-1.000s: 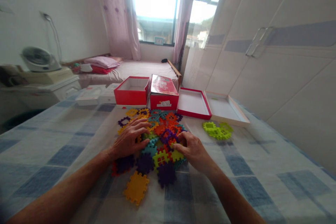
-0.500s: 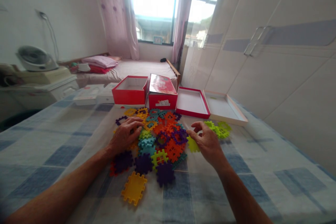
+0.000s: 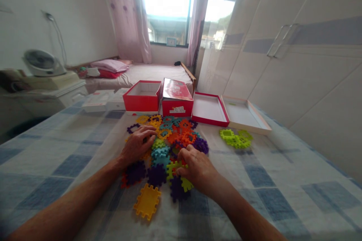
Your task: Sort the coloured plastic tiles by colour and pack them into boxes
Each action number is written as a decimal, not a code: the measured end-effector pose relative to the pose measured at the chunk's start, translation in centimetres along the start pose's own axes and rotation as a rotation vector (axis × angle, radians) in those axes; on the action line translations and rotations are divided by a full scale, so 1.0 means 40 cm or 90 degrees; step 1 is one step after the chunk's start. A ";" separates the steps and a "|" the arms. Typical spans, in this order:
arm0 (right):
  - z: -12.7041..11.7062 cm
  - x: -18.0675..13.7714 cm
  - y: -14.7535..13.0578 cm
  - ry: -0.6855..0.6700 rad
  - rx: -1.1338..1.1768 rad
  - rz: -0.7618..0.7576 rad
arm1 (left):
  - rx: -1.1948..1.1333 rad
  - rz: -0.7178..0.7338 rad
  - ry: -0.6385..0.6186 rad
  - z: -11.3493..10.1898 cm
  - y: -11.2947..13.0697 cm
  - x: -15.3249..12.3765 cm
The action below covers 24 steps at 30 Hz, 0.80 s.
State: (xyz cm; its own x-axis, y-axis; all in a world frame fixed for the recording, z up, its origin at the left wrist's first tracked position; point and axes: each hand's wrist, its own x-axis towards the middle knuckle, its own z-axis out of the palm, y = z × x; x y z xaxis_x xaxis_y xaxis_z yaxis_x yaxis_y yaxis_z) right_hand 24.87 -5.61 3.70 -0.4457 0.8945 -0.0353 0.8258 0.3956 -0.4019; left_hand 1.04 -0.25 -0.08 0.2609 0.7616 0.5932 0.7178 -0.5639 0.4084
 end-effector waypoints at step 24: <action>-0.022 -0.005 -0.020 0.084 0.190 -0.011 | 0.009 0.000 0.003 0.007 -0.010 0.000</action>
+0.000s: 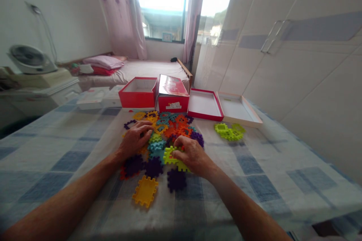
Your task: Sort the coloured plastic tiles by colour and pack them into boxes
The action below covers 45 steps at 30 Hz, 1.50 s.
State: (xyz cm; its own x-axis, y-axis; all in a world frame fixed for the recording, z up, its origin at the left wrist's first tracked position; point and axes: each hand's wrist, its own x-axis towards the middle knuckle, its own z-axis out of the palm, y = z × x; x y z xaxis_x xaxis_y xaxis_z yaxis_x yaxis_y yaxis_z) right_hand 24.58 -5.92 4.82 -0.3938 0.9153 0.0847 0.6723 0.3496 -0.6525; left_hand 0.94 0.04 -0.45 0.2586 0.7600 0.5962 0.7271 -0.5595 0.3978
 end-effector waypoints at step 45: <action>0.116 0.169 -0.084 0.001 -0.379 -0.048 | -0.176 -0.195 0.149 -0.018 0.008 0.009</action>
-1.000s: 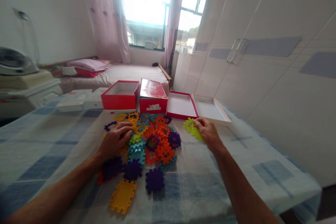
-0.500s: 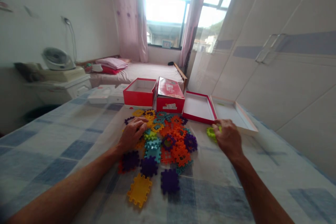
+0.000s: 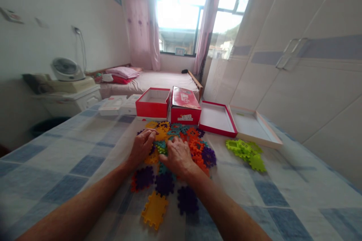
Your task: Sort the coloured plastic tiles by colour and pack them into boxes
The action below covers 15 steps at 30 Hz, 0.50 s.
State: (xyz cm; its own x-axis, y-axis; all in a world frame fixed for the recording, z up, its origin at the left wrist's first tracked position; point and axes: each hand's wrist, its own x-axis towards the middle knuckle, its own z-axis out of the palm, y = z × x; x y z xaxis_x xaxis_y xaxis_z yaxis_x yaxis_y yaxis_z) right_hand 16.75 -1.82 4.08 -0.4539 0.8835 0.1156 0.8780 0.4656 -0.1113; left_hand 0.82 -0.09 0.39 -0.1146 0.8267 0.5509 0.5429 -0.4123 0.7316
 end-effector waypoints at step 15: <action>-0.010 0.018 0.020 0.043 0.092 0.057 | -0.046 -0.014 0.016 0.005 -0.003 0.003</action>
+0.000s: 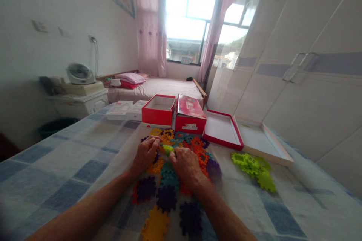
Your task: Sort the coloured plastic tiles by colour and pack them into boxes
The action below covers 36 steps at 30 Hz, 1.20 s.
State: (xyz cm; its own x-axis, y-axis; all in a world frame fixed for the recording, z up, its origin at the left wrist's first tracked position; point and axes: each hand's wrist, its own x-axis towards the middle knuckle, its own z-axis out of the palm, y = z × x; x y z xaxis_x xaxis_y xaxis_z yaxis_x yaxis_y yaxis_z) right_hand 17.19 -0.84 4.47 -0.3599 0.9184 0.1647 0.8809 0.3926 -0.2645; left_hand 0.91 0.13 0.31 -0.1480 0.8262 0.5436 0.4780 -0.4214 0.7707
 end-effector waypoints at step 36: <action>-0.117 -0.124 0.303 0.075 0.073 -0.033 | 0.200 0.375 -0.242 0.008 0.062 -0.050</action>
State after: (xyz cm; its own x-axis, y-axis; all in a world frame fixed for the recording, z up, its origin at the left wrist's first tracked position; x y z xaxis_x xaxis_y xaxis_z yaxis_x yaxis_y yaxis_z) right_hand 31.09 -0.87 4.91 -0.3601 0.8869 0.2894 0.8186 0.4491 -0.3579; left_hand 2.69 -2.43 1.03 0.4879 0.5944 0.6393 0.6182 -0.7523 0.2277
